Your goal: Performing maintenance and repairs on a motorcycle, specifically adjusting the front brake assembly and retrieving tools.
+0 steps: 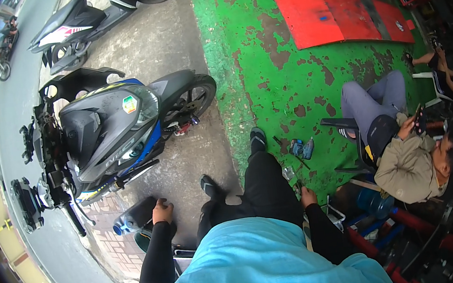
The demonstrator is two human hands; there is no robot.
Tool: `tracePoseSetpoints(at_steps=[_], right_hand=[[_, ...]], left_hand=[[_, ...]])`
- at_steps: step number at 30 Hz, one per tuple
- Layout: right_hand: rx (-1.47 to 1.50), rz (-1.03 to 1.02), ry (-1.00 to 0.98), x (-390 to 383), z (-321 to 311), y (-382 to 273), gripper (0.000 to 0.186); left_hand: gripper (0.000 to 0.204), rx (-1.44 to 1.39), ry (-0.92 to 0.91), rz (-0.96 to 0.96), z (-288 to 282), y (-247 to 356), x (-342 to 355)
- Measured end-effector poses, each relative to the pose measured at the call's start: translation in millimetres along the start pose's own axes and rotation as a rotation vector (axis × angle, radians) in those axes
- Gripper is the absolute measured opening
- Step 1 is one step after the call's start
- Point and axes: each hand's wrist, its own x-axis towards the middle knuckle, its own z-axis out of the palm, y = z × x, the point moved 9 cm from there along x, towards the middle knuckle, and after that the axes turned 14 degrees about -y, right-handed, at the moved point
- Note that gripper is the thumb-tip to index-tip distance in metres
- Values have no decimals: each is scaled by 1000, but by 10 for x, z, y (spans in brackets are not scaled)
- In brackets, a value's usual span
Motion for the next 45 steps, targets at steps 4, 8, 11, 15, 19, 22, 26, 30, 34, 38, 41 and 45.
tracePoseSetpoints(at_steps=[4, 8, 11, 15, 19, 22, 26, 30, 34, 38, 41, 45], right_hand=[[4, -71, -80, 720, -629, -436, 41], [20, -24, -219, 1579, -959, -742, 52], [-195, -32, -284, 2267, -929, -853, 49], [-362, 3, -302, 3084, -660, -794, 49], [-551, -85, -201, 3808, -220, -749, 52], [-685, -155, -148, 4340, 71, -694, 53], [-710, -48, -193, 4932, 319, -533, 52], [-745, -6, -255, 5277, 402, -572, 52], [-753, -51, -274, 5468, 474, -678, 52], [-798, -27, -135, 5513, 325, -677, 54], [-868, 9, -126, 5531, 297, -660, 53], [-870, 14, -143, 5500, 296, -637, 51]], left_hand=[[41, -118, 113, -23, 293, 327, -258], [34, -215, 201, -96, 491, 598, -370], [29, -228, 250, -123, 514, 715, -105], [25, -291, 307, -146, 653, 637, 798], [21, -335, 455, -32, 859, 427, 1928], [17, -430, 593, 94, 956, 310, 2676], [16, -429, 738, 173, 1043, 296, 3376], [22, -389, 873, 221, 1044, 381, 3765], [26, -355, 905, 225, 1069, 395, 3951], [23, -321, 889, 211, 1088, 384, 3991], [23, -300, 907, 160, 1101, 429, 3984], [24, -294, 948, 110, 1100, 479, 3972]])
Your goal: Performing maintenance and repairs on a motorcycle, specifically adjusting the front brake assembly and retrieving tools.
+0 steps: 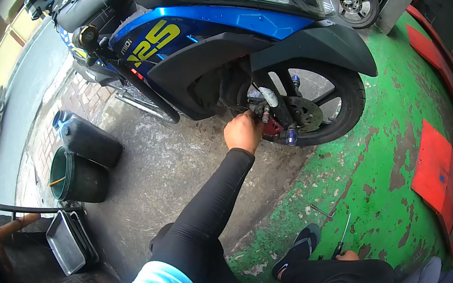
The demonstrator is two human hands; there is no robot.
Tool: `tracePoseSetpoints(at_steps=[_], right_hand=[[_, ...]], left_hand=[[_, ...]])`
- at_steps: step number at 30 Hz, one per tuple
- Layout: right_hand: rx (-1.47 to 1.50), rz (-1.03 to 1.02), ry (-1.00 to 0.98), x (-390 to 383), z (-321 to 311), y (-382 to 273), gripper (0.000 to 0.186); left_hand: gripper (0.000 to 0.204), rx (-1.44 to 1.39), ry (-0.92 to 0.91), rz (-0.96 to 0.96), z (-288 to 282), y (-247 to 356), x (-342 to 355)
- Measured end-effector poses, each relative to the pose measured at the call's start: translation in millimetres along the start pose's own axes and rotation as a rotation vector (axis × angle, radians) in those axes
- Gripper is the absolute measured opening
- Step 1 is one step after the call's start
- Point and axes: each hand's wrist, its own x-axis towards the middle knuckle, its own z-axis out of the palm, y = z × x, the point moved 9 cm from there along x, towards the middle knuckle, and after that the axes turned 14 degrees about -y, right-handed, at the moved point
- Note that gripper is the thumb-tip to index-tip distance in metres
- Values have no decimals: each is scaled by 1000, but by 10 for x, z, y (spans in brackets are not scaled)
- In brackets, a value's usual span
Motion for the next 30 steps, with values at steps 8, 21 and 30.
tracePoseSetpoints(at_steps=[8, 21, 30], right_hand=[[55, 50, 17, 29, 45, 29, 58], [-3, -92, 111, 37, -267, -119, 66], [334, -266, 569, -247, -499, -205, 35]], left_hand=[[25, 37, 35, 25, 20, 23, -5], [17, -129, 110, 153, 5, -131, -57], [33, -719, 140, -77, 375, -863, -210]])
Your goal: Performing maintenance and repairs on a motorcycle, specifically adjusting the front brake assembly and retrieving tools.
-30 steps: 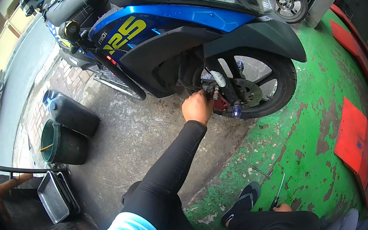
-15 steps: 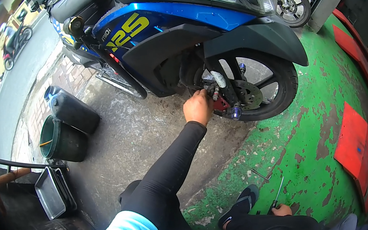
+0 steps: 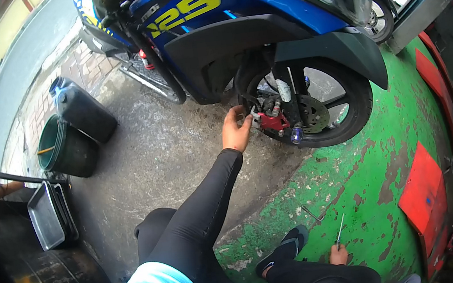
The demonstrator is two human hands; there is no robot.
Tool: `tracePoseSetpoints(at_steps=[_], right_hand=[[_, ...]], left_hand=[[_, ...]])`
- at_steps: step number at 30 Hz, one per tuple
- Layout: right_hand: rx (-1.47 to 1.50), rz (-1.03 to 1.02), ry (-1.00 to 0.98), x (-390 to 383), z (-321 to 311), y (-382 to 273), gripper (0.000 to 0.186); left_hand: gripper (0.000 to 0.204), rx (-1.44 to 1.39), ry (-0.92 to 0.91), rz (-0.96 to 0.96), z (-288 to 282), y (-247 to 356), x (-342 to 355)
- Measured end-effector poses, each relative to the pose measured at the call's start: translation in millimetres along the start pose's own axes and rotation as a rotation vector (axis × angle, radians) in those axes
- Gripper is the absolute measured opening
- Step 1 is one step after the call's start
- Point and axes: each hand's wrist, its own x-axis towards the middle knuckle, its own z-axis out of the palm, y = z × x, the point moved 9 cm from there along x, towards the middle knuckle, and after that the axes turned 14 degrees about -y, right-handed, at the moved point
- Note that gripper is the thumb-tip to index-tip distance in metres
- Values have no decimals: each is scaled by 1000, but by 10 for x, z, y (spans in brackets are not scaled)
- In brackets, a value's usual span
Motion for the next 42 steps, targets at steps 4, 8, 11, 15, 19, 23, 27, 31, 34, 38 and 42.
tracePoseSetpoints(at_steps=[4, 8, 11, 15, 19, 23, 27, 31, 34, 38, 42], right_hand=[[396, -338, -145, -117, -947, -1130, 38], [-100, -839, -157, -821, -1698, -3071, 45], [-409, -1051, -105, -1352, -1657, -4177, 47], [-501, -1101, -29, -1634, -1316, -5058, 44], [-791, -1070, 214, -1815, -1220, -5558, 38], [-1040, -1158, 336, -1958, -1398, -6028, 25], [-1229, -1204, 292, -1955, -1464, -6473, 22], [-1554, -1052, 233, -1884, -1274, -6759, 19], [-1741, -902, 165, -1897, -1078, -6901, 20], [-1824, -928, 183, -2103, -809, -7102, 20], [-1949, -838, 151, -2104, -625, -7308, 27]], left_hand=[[55, -386, -94, -1, 259, -202, 106], [53, -644, -83, 24, 382, -187, 218], [45, -527, -133, -31, 465, -154, 170], [46, -514, -95, -49, 436, -97, 96], [48, -424, 8, -18, 389, -41, 46], [50, -427, 55, 5, 405, -38, 15], [54, -430, 39, -27, 376, -3, -16], [59, -342, 30, -25, 324, 136, -38], [59, -312, 26, -53, 303, 162, -29], [51, -347, 74, -51, 267, 170, -47], [52, -351, 63, -81, 274, 154, -34]])
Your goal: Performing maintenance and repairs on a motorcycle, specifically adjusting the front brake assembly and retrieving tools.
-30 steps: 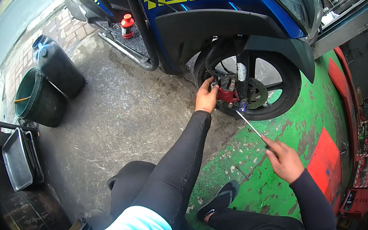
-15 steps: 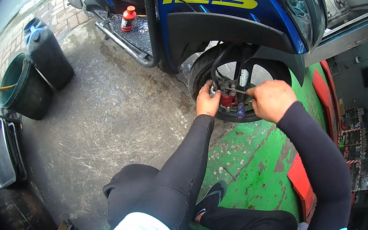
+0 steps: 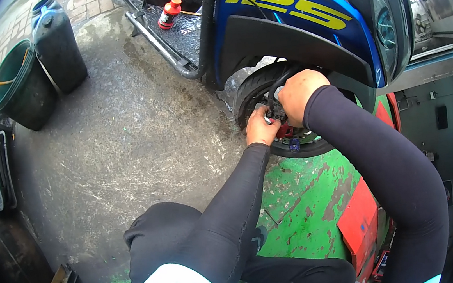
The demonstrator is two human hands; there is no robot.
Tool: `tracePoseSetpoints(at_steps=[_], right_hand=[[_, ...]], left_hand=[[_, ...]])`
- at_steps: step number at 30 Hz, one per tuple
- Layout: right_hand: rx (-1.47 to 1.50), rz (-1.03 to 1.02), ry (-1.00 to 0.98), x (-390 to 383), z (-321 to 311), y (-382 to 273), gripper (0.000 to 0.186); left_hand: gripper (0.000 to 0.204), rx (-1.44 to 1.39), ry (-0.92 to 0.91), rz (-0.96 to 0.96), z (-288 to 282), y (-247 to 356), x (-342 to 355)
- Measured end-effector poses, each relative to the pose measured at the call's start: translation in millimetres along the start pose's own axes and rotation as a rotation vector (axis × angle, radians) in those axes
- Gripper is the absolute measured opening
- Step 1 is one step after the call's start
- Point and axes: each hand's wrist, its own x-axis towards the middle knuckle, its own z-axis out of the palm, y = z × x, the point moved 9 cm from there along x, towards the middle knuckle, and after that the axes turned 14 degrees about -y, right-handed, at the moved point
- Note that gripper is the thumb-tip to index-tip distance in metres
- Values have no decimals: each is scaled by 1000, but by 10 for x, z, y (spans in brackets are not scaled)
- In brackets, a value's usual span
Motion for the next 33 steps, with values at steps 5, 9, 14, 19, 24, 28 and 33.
tracePoseSetpoints(at_steps=[5, 9, 14, 19, 24, 28, 33], right_hand=[[-24, -4, -138, 162, -76, -16, 32], [-59, 4, -189, 233, -96, -26, 34], [-78, -9, -168, 310, -184, -82, 34], [-123, 4, -257, 283, -145, -55, 39], [-148, -44, -275, 378, -165, -151, 42], [-159, -85, -368, 525, -129, -203, 44], [-166, -55, -233, 486, -172, -129, 39]], left_hand=[[51, 12, 16, -50, -15, -9, -13], [52, 8, -4, -79, -17, 9, -5], [48, 32, 11, -91, -61, 69, -16], [43, -31, 169, -34, -211, 127, -155], [23, 79, 54, 35, -127, 201, -184], [16, 96, 93, 13, -94, 172, -157], [18, 76, 74, -32, -29, 55, -108]])
